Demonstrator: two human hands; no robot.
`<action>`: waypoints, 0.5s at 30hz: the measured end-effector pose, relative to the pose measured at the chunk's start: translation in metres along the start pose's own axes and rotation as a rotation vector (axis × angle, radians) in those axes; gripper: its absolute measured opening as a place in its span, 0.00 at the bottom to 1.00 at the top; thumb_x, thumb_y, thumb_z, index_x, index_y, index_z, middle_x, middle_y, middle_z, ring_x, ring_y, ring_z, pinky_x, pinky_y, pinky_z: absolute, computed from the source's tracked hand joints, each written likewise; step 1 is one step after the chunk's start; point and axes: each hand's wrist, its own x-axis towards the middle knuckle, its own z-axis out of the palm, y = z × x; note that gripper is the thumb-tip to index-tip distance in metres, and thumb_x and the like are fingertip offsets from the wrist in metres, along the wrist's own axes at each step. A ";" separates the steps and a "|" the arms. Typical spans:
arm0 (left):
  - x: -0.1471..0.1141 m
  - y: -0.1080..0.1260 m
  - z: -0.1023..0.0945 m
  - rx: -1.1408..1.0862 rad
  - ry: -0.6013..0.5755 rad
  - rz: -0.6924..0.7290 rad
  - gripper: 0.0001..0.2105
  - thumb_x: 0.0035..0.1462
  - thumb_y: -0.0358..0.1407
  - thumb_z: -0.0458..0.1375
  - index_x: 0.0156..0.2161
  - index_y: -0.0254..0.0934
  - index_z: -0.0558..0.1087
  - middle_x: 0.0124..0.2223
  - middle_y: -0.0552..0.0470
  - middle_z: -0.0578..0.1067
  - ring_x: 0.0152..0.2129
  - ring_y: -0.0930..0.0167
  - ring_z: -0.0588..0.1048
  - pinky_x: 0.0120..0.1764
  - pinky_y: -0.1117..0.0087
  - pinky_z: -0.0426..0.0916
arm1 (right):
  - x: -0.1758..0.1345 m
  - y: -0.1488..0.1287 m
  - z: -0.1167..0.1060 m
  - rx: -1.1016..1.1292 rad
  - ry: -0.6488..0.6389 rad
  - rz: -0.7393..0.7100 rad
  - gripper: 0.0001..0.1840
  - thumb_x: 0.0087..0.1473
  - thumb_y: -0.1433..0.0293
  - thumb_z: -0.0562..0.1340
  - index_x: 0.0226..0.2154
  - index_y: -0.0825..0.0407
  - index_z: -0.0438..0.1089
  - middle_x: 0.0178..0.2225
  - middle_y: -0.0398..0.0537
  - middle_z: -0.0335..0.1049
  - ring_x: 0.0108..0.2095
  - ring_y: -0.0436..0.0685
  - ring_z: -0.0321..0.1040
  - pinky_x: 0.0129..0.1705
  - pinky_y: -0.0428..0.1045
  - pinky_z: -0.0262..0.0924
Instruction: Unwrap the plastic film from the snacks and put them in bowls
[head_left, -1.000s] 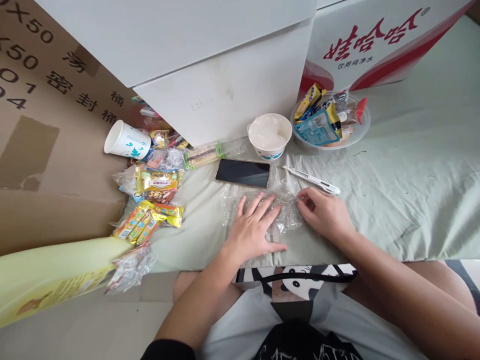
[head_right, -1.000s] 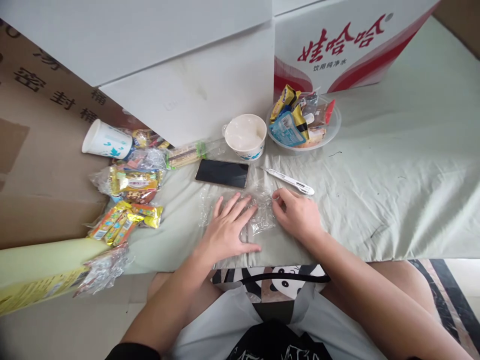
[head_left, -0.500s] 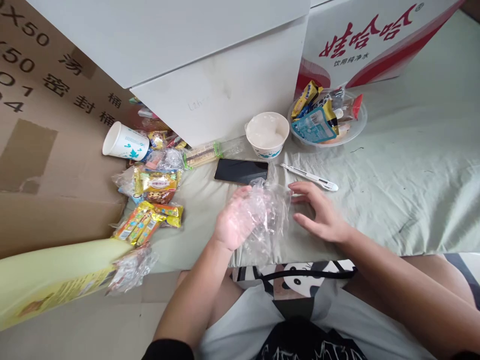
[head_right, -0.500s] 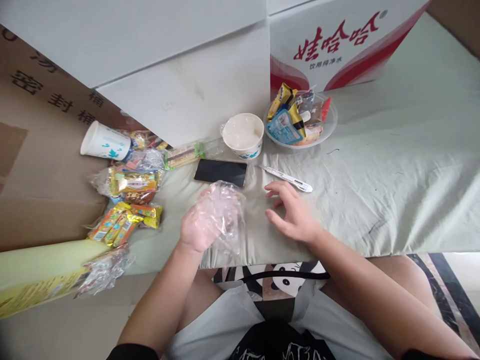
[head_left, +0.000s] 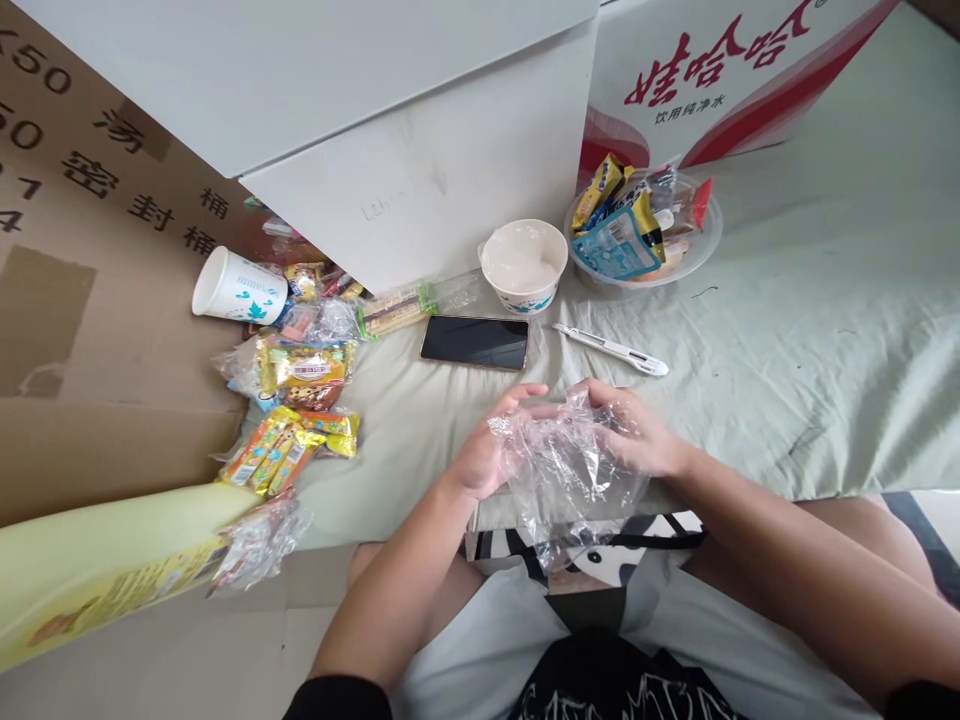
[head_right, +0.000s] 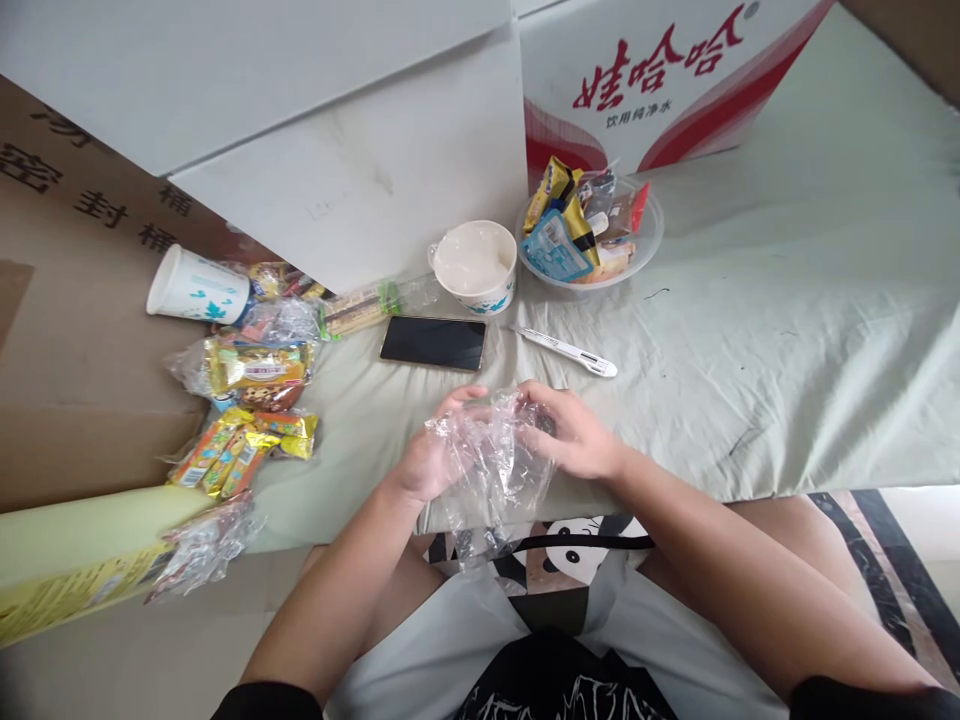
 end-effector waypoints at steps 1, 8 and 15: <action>0.001 -0.001 0.000 0.027 0.004 -0.012 0.21 0.51 0.48 0.70 0.48 0.42 0.77 0.45 0.49 0.83 0.40 0.63 0.82 0.44 0.64 0.73 | 0.000 0.001 0.000 0.003 0.002 -0.004 0.14 0.61 0.58 0.60 0.41 0.51 0.68 0.32 0.47 0.73 0.30 0.54 0.69 0.34 0.50 0.65; 0.007 -0.002 -0.010 0.278 0.266 0.177 0.18 0.51 0.51 0.68 0.32 0.35 0.80 0.32 0.49 0.81 0.30 0.69 0.78 0.36 0.70 0.72 | 0.002 0.001 0.002 0.034 0.068 0.096 0.13 0.62 0.57 0.59 0.38 0.50 0.68 0.32 0.48 0.73 0.31 0.56 0.70 0.34 0.51 0.65; 0.002 0.006 -0.011 0.304 0.292 0.183 0.19 0.52 0.50 0.67 0.43 0.39 0.76 0.22 0.57 0.74 0.16 0.71 0.72 0.19 0.71 0.68 | 0.006 -0.009 0.003 0.142 0.191 0.112 0.21 0.62 0.47 0.59 0.38 0.48 0.68 0.35 0.49 0.72 0.34 0.57 0.70 0.37 0.53 0.68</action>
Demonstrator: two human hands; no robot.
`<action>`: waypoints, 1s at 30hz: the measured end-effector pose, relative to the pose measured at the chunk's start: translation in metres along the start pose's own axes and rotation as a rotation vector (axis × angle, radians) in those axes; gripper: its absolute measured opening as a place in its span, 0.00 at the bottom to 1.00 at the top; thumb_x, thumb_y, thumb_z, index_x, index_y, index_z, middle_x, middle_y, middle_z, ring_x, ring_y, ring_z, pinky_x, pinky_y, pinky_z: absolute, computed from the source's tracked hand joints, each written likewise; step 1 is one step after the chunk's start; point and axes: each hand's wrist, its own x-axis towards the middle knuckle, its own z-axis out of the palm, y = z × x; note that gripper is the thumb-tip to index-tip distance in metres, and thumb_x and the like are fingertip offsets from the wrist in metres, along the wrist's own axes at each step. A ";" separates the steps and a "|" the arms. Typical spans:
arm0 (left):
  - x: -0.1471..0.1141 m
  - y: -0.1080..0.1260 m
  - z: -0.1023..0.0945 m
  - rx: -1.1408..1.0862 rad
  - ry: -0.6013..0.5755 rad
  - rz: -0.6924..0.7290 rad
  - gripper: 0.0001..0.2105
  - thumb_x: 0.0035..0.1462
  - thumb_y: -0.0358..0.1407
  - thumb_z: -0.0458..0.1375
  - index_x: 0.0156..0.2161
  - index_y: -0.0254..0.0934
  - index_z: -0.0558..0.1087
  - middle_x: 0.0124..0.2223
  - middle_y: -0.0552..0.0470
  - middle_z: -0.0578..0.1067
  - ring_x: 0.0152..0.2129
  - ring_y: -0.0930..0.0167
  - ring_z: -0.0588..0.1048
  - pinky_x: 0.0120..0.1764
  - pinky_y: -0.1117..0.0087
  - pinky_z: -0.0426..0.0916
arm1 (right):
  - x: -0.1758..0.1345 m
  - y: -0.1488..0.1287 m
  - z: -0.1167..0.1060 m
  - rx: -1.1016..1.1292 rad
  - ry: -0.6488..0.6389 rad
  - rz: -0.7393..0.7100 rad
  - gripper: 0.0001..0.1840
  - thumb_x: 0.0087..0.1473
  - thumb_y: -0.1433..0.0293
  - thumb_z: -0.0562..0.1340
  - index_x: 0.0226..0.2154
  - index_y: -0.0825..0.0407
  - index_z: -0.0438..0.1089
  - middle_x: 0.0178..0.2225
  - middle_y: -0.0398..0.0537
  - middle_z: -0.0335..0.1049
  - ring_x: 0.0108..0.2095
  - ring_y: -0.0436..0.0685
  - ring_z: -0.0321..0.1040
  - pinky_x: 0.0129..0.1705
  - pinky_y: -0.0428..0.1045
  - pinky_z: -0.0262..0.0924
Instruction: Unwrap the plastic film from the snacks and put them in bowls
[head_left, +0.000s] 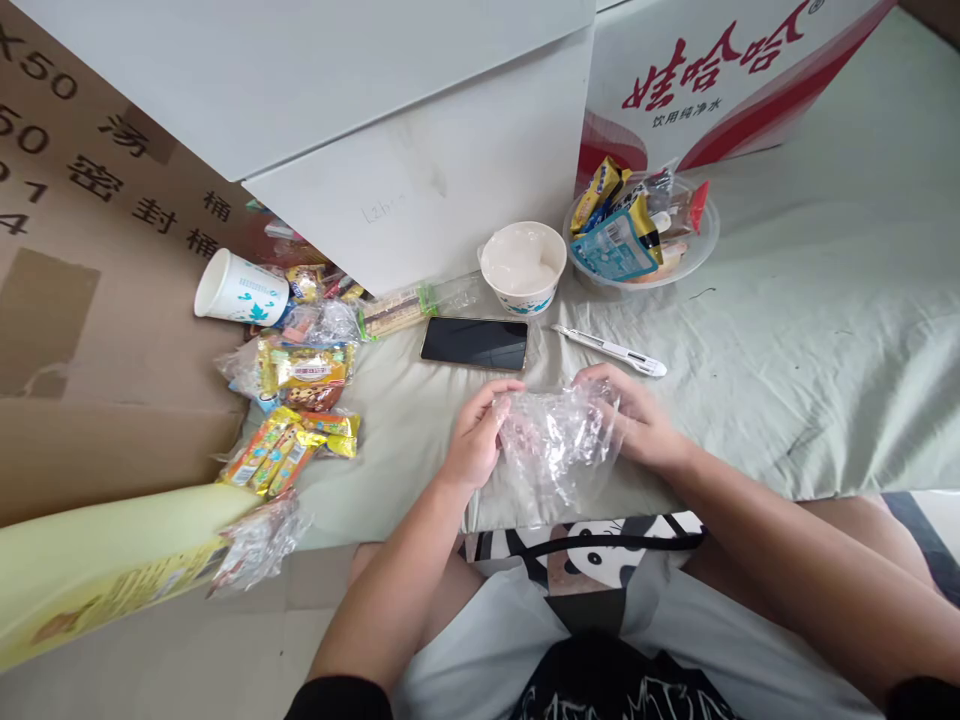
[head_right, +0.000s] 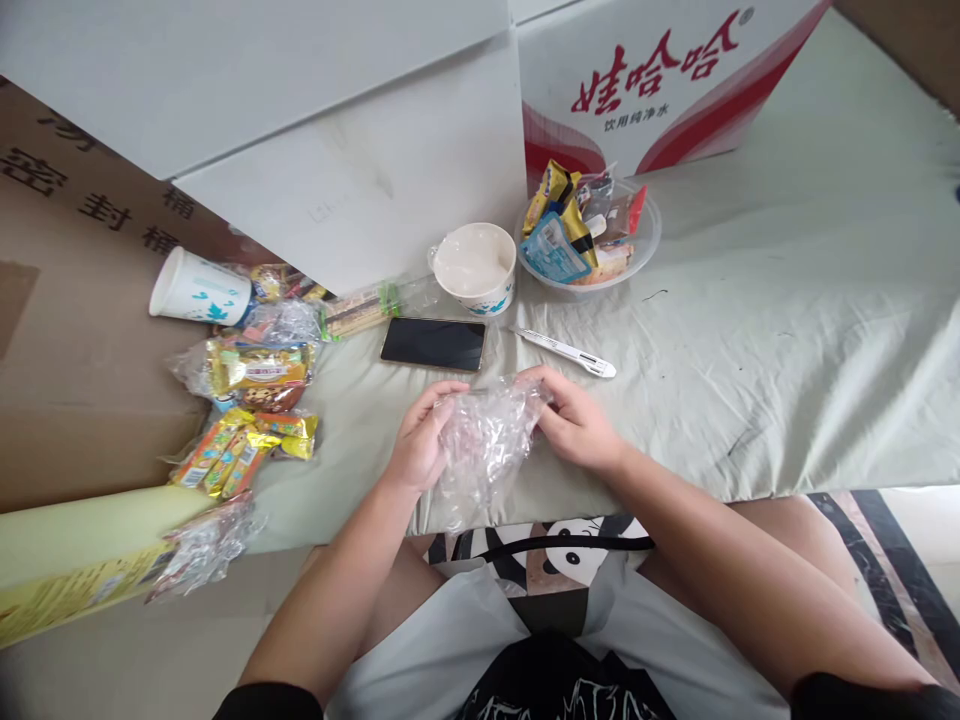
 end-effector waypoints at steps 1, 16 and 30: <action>-0.001 0.002 0.001 -0.025 -0.008 0.002 0.19 0.52 0.48 0.67 0.45 0.41 0.75 0.21 0.59 0.73 0.15 0.71 0.72 0.19 0.71 0.68 | 0.000 -0.001 -0.001 0.020 0.008 0.007 0.21 0.62 0.47 0.59 0.38 0.48 0.68 0.34 0.48 0.71 0.33 0.56 0.69 0.36 0.52 0.67; 0.001 0.007 0.001 0.146 -0.099 0.010 0.15 0.48 0.44 0.69 0.29 0.36 0.70 0.25 0.57 0.68 0.21 0.78 0.63 0.27 0.75 0.59 | -0.002 -0.002 -0.006 0.132 -0.111 0.076 0.24 0.62 0.47 0.54 0.32 0.49 0.65 0.26 0.44 0.63 0.26 0.53 0.58 0.28 0.50 0.56; 0.002 0.002 -0.004 0.209 -0.110 -0.007 0.15 0.52 0.43 0.66 0.39 0.39 0.68 0.31 0.59 0.67 0.24 0.77 0.65 0.31 0.74 0.62 | -0.001 0.004 0.002 -0.033 -0.140 0.132 0.16 0.59 0.55 0.61 0.33 0.50 0.62 0.22 0.38 0.57 0.22 0.48 0.52 0.23 0.46 0.49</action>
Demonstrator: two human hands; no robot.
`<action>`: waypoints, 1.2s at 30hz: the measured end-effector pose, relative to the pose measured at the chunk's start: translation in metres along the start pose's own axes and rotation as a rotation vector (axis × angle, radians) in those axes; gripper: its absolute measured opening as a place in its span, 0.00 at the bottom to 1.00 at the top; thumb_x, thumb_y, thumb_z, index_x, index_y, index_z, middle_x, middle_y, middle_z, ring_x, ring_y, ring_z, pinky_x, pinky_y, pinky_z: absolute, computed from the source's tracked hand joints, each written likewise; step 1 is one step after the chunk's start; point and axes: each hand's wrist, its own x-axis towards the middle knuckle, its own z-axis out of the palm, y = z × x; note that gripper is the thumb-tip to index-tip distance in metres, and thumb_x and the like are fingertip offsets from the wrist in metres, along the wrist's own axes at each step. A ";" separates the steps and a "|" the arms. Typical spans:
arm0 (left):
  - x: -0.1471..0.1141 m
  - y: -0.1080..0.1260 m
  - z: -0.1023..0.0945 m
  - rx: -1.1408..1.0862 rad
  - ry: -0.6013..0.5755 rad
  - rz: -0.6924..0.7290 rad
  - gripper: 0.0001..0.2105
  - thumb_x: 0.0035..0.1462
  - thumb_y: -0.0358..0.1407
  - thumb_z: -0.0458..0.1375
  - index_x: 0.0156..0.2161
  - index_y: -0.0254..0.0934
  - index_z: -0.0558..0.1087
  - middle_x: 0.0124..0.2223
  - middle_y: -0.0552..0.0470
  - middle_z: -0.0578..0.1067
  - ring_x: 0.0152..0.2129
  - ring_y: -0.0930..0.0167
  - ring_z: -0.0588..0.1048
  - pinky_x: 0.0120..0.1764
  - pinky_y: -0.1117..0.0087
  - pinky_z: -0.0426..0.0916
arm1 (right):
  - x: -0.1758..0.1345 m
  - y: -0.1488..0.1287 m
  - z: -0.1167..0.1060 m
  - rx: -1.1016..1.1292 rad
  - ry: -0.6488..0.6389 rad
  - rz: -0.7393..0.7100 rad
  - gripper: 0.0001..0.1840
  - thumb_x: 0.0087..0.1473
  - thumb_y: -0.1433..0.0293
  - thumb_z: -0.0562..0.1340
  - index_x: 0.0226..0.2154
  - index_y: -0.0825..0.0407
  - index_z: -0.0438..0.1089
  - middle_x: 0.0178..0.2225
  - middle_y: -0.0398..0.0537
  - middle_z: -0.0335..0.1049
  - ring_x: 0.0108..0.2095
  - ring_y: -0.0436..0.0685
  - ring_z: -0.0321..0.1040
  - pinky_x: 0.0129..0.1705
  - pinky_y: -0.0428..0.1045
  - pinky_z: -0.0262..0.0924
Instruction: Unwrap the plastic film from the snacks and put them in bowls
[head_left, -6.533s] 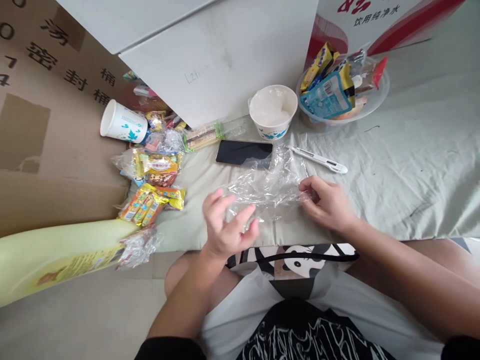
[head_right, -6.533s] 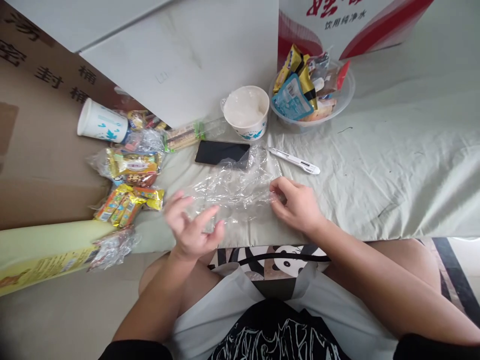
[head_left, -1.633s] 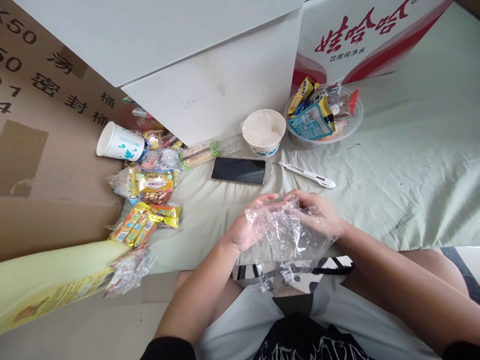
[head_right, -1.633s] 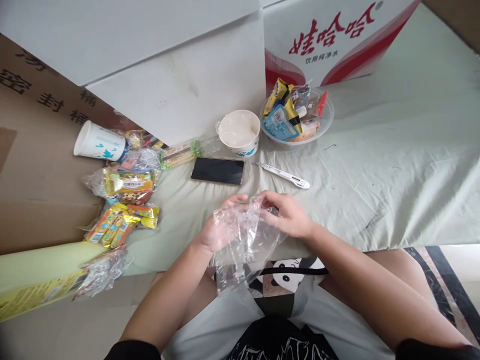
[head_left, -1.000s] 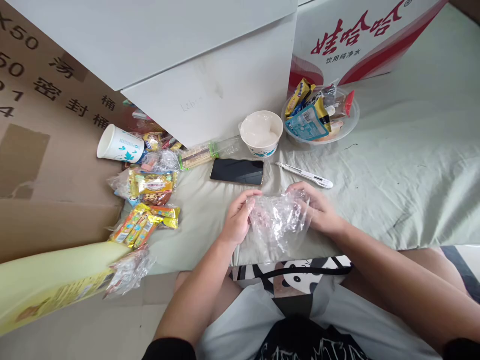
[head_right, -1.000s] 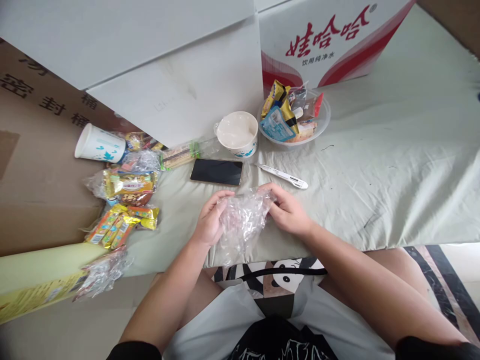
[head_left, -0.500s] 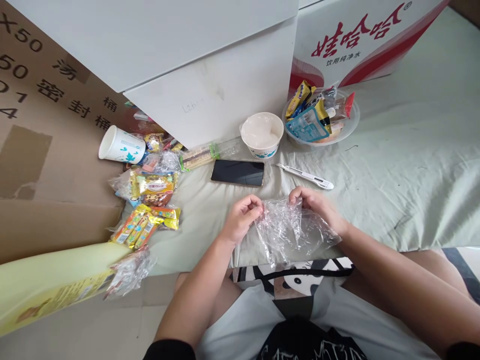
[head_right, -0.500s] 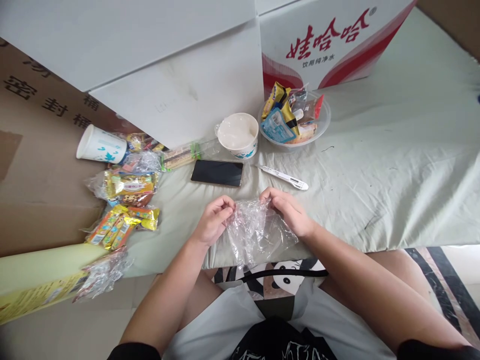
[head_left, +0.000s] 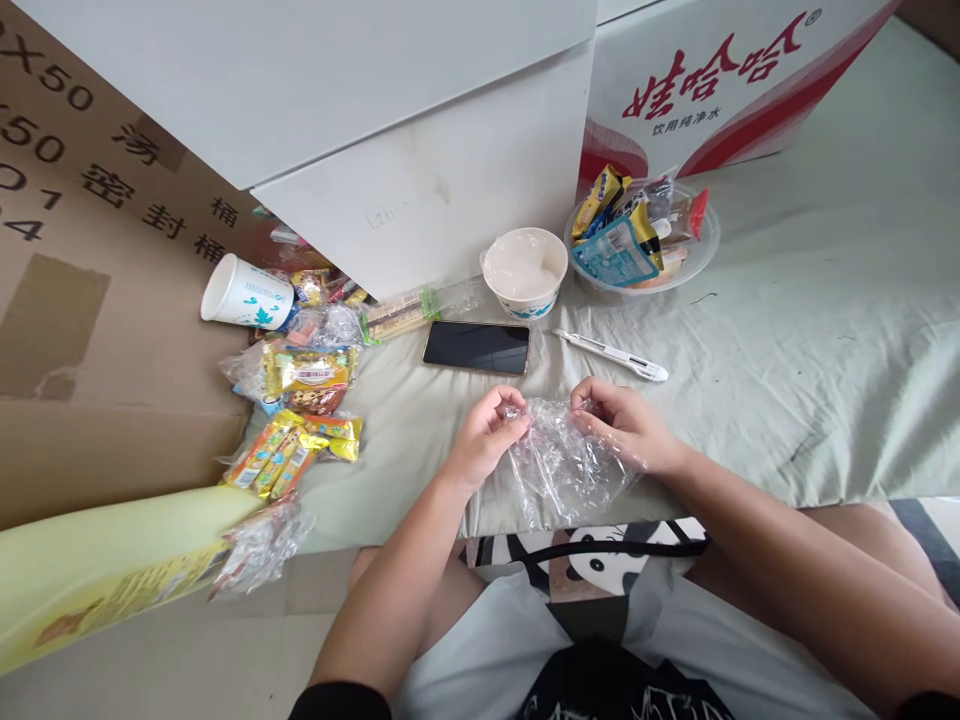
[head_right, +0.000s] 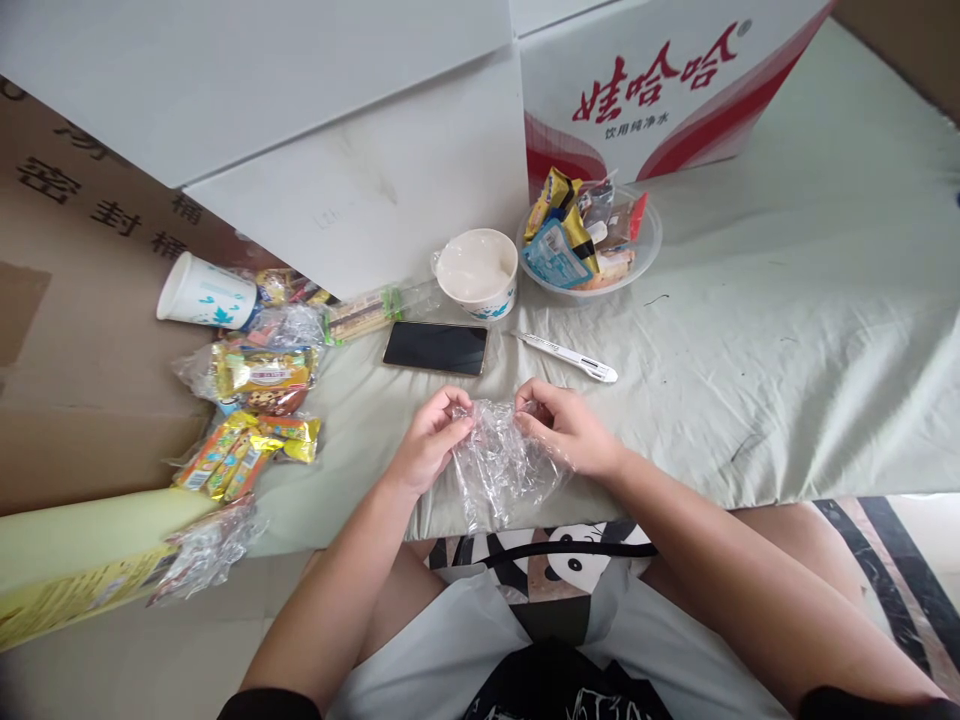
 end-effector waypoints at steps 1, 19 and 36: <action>0.000 0.000 0.000 0.004 -0.002 -0.001 0.15 0.52 0.43 0.66 0.39 0.39 0.68 0.31 0.59 0.67 0.24 0.77 0.65 0.32 0.73 0.62 | 0.000 0.000 0.000 -0.021 0.000 0.001 0.15 0.59 0.55 0.61 0.33 0.50 0.62 0.21 0.37 0.57 0.21 0.48 0.52 0.23 0.46 0.49; -0.002 0.008 0.003 0.160 -0.022 -0.001 0.12 0.54 0.45 0.62 0.34 0.39 0.69 0.28 0.57 0.68 0.25 0.74 0.65 0.32 0.71 0.59 | 0.001 -0.004 0.000 -0.265 -0.008 -0.103 0.08 0.59 0.63 0.58 0.32 0.50 0.65 0.19 0.38 0.61 0.20 0.49 0.55 0.24 0.46 0.50; -0.005 0.015 0.007 0.270 -0.048 0.000 0.10 0.55 0.43 0.61 0.33 0.38 0.68 0.28 0.56 0.68 0.25 0.74 0.64 0.30 0.71 0.58 | 0.000 -0.004 0.003 -0.347 -0.028 -0.133 0.05 0.58 0.67 0.58 0.32 0.50 0.66 0.22 0.41 0.67 0.21 0.50 0.60 0.25 0.46 0.55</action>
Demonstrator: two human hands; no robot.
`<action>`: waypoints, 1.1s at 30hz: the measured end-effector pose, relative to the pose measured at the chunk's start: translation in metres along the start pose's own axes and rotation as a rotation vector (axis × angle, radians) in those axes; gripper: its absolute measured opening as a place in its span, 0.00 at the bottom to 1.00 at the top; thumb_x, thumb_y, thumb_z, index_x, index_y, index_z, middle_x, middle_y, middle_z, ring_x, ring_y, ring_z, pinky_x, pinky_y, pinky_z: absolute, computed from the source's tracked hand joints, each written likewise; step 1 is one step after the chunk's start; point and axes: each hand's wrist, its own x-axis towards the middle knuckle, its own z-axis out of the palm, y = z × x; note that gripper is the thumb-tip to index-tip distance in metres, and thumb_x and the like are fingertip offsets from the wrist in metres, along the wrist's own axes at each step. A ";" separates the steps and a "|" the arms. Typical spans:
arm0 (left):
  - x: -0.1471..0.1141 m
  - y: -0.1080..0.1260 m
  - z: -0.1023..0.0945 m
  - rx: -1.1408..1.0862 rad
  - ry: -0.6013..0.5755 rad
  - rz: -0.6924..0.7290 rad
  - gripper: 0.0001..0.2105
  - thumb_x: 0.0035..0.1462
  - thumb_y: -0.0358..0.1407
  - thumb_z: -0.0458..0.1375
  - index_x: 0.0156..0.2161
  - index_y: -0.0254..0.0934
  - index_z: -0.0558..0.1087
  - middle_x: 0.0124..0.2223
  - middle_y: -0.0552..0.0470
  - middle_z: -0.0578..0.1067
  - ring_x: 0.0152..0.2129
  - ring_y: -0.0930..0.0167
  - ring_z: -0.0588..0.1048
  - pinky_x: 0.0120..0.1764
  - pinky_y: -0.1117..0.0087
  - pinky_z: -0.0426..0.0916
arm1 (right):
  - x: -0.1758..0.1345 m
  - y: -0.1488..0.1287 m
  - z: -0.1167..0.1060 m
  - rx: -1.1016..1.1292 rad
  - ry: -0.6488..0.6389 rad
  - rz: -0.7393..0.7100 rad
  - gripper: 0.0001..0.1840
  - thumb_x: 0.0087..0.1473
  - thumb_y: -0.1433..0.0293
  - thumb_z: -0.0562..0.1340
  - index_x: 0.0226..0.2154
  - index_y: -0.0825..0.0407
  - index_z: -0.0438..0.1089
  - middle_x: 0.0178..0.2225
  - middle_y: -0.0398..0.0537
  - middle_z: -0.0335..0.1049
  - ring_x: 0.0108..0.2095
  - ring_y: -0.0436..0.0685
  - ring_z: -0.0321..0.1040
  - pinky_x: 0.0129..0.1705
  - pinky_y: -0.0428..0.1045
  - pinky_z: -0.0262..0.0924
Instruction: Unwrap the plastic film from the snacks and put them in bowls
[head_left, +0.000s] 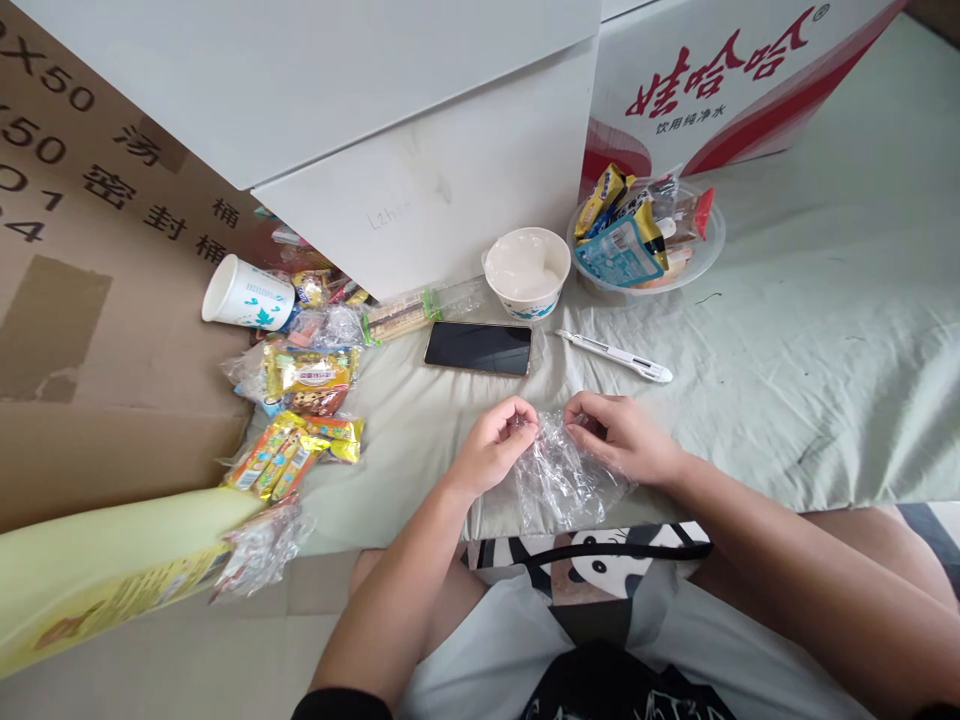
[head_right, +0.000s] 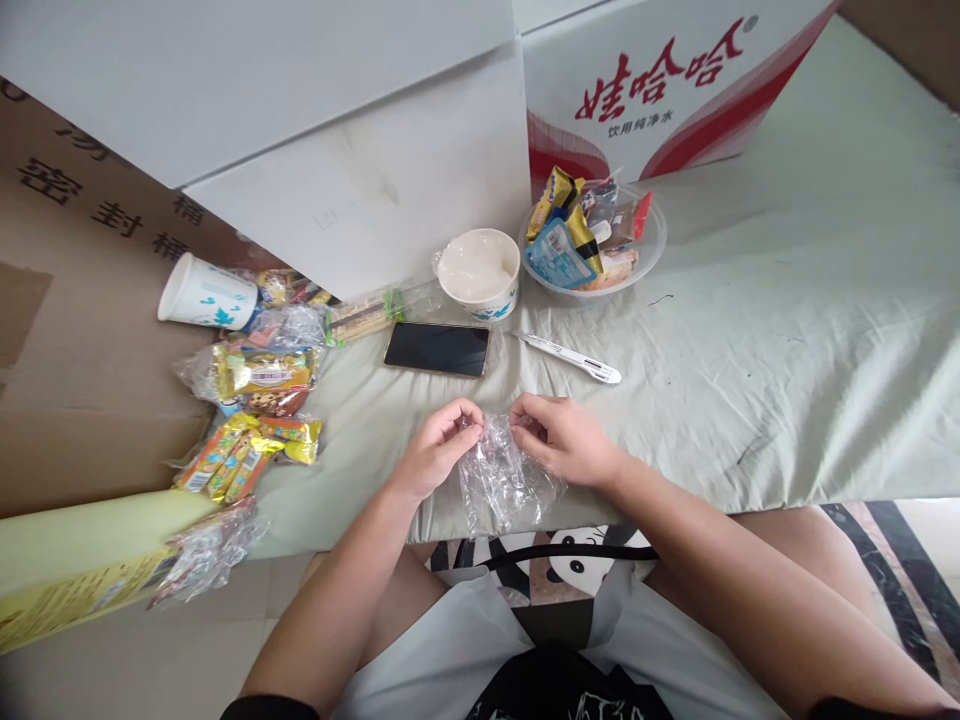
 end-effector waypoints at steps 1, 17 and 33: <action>0.000 0.000 0.000 0.008 0.001 -0.001 0.10 0.55 0.43 0.61 0.33 0.38 0.68 0.28 0.56 0.68 0.25 0.74 0.64 0.30 0.71 0.58 | 0.000 0.000 0.000 -0.003 -0.001 -0.003 0.04 0.58 0.67 0.58 0.32 0.50 0.66 0.22 0.42 0.67 0.21 0.50 0.60 0.25 0.46 0.55; 0.000 -0.001 0.000 0.104 -0.024 0.016 0.09 0.58 0.42 0.58 0.34 0.38 0.69 0.28 0.56 0.66 0.24 0.74 0.62 0.29 0.71 0.57 | -0.002 0.005 0.004 -0.084 -0.021 -0.042 0.04 0.58 0.69 0.58 0.33 0.50 0.68 0.25 0.43 0.69 0.23 0.50 0.63 0.27 0.46 0.57; -0.001 -0.002 0.000 0.135 -0.054 0.014 0.09 0.59 0.42 0.57 0.35 0.37 0.68 0.27 0.57 0.66 0.23 0.75 0.62 0.27 0.72 0.56 | -0.002 0.005 0.006 -0.129 -0.002 -0.099 0.05 0.59 0.69 0.57 0.33 0.51 0.67 0.25 0.44 0.70 0.23 0.50 0.64 0.27 0.45 0.57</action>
